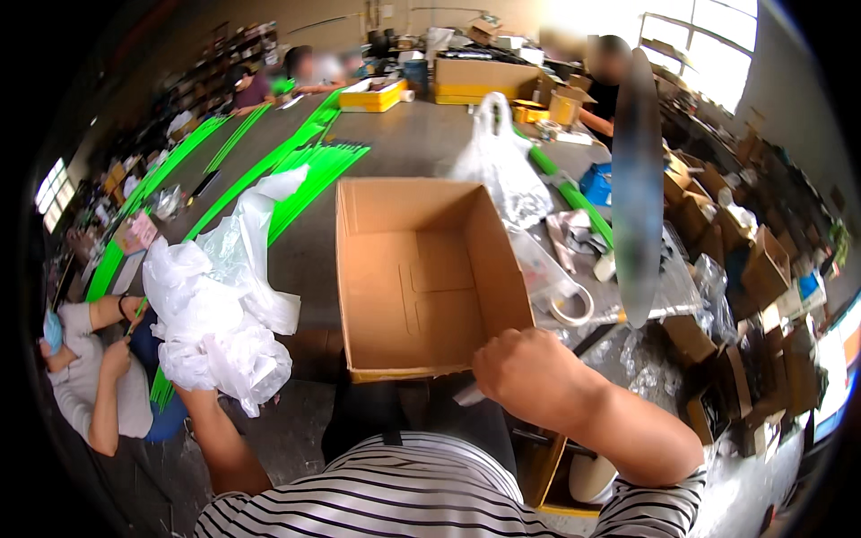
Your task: The person unpacks small metal fittings from a cardboard box and plastic bags. They then pick up long green poles and attach the metal fittings to the ends of the poles by hand.
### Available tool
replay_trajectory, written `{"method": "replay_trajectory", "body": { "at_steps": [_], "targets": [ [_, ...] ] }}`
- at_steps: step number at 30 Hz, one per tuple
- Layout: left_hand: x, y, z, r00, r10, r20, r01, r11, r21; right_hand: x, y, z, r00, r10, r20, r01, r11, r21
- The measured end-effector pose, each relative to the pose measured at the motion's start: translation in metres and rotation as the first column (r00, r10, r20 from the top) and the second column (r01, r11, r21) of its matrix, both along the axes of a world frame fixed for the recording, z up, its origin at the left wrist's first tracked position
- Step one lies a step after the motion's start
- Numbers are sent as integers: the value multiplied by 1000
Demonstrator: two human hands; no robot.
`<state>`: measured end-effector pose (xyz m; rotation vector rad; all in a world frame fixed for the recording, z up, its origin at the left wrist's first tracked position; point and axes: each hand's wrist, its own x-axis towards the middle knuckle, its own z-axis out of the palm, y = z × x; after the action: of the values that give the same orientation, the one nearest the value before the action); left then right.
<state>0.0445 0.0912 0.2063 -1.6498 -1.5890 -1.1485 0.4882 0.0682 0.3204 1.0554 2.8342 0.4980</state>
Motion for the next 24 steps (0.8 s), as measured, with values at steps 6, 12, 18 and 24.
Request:
{"method": "replay_trajectory", "body": {
  "at_steps": [6, 12, 18, 24],
  "targets": [
    [-38, -19, -23, 990, 114, 79, -101, 985, -143, -53, 102, -41, 982, 152, 115, -156, 987, 31],
    [-47, 12, -24, 976, 155, 155, -126, 975, -182, -61, 169, -16, 926, 70, -370, -131, 981, -144],
    [-53, 41, -12, 956, 126, 265, -81, 982, -172, -102, 249, -40, 919, -167, -356, 19, 923, -384],
    [-62, 47, -10, 924, 98, 369, -40, 986, -160, -113, 267, -42, 908, -219, -357, 35, 888, -458]
  ]
}}
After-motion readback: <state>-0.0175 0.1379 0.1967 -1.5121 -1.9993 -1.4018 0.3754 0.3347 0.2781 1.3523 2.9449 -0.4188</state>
